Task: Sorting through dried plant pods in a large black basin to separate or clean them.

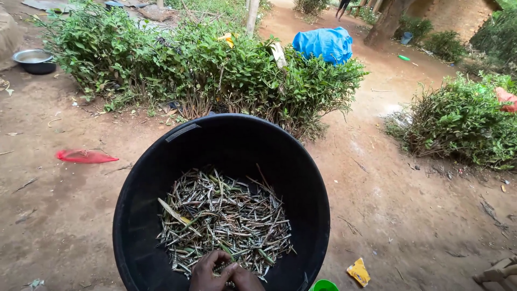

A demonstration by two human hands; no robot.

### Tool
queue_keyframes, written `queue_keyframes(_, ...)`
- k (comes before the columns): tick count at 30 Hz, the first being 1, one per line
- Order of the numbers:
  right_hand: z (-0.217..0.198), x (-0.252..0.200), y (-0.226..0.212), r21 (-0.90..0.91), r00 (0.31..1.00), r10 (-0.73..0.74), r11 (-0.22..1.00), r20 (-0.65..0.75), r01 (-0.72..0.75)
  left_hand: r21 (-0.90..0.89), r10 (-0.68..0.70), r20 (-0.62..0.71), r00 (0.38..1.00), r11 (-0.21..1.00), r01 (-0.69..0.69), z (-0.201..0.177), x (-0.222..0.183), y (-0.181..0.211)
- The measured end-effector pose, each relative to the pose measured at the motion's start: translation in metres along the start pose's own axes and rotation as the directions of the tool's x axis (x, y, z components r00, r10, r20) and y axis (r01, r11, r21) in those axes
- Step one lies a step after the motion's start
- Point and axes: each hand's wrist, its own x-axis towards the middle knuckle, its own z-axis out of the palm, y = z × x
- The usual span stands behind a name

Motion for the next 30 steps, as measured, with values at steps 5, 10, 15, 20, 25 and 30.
queue_keyframes(5,-0.03,0.001,-0.042,0.101,0.997,-0.067,0.992,-0.045,0.071,-0.024,-0.044,0.107,0.993,0.999,0.046,-0.003,-0.003,0.007)
queue_keyframes(10,-0.033,0.004,-0.057,0.107,0.988,-0.021,0.994,-0.151,0.037,-0.058,-0.018,0.126,0.992,0.998,0.025,0.002,-0.001,-0.009)
queue_keyframes(15,-0.046,0.005,-0.073,0.168,0.99,0.086,0.983,-0.112,-0.067,-0.094,-0.025,-0.065,0.998,0.995,0.019,-0.002,-0.003,-0.002)
queue_keyframes(20,-0.033,0.0,-0.048,-0.002,0.995,0.098,0.995,0.008,-0.098,-0.195,-0.038,-0.134,0.99,0.981,0.011,-0.007,-0.006,0.009)
queue_keyframes(25,-0.031,0.002,-0.046,0.146,0.987,-0.001,0.989,0.161,-0.023,-0.308,-0.142,-0.141,0.98,0.947,0.093,-0.014,-0.008,0.021)
queue_keyframes(30,-0.016,0.012,-0.018,0.057,0.881,-0.354,0.933,0.314,0.355,-0.273,-0.116,-0.134,0.984,0.959,0.076,-0.018,-0.014,0.03)
